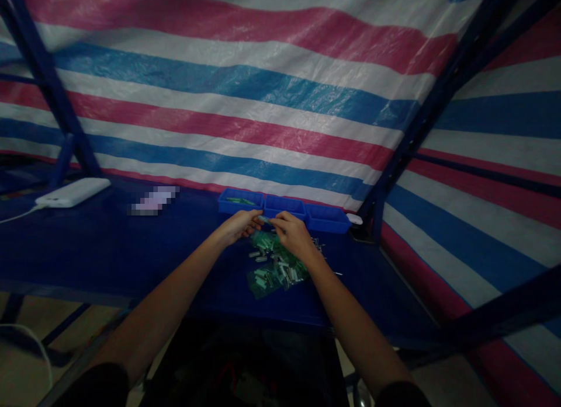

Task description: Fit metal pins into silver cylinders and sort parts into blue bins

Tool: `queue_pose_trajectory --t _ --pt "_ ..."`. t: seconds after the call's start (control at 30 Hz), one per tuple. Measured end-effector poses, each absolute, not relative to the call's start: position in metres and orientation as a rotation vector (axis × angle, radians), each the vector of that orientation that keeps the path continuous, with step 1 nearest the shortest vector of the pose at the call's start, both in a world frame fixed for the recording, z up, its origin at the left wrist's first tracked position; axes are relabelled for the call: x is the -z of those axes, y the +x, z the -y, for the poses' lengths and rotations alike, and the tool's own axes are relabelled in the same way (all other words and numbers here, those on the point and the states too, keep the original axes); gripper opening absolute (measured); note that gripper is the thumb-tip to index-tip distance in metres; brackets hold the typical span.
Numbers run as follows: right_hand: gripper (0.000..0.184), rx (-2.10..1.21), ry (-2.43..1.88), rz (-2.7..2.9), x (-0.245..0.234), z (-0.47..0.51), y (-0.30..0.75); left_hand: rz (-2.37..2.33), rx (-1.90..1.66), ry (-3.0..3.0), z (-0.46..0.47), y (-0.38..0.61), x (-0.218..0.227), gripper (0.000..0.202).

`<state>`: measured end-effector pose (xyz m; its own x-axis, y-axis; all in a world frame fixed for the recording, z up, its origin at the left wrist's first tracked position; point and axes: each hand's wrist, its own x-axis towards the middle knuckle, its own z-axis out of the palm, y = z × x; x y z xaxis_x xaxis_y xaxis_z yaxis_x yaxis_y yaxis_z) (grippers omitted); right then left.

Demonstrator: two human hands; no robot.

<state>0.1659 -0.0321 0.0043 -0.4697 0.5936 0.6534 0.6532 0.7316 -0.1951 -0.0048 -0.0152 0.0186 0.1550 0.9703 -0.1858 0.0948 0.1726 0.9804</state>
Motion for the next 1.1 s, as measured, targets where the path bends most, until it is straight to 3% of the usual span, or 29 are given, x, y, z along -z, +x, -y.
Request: queue_pose_trajectory --t 0.13,0.23,0.37,0.53,0.77,0.87,0.97,1.03,1.1 --pt "0.032 0.163 -0.951 2.161 -0.008 0.037 0.163 -1.345 -1.072 1.271 -0.002 -0.009 -0.023 0.026" --pt "0.028 0.159 -1.001 2.068 -0.011 0.041 0.162 -1.493 -1.176 1.340 -0.021 -0.024 -0.028 0.044" --pt "0.024 0.129 -1.064 2.021 -0.012 0.041 0.164 -1.955 -0.877 1.824 -0.027 -0.058 -0.022 0.062" --pt "0.020 0.029 -1.091 2.043 -0.006 0.037 0.162 -1.757 -0.515 2.359 -0.007 -0.075 0.006 0.057" --pt "0.017 -0.010 -1.128 1.944 -0.008 0.031 0.170 -1.481 -0.846 2.390 0.002 -0.045 0.009 0.023" --pt "0.021 -0.236 -1.146 1.776 -0.011 0.027 0.176 -1.431 -1.229 2.354 0.005 -0.040 -0.007 0.014" --pt "0.038 -0.686 -1.134 1.540 -0.014 0.027 0.173 -1.256 -1.526 2.403 0.012 -0.026 -0.023 0.017" --pt "0.047 -0.983 -1.069 1.393 -0.016 0.029 0.168 -1.098 -1.600 2.488 0.017 -0.011 -0.028 0.021" --pt "0.043 -1.165 -0.962 1.298 -0.018 0.031 0.164 -0.967 -1.591 2.569 0.022 0.004 -0.027 0.023"
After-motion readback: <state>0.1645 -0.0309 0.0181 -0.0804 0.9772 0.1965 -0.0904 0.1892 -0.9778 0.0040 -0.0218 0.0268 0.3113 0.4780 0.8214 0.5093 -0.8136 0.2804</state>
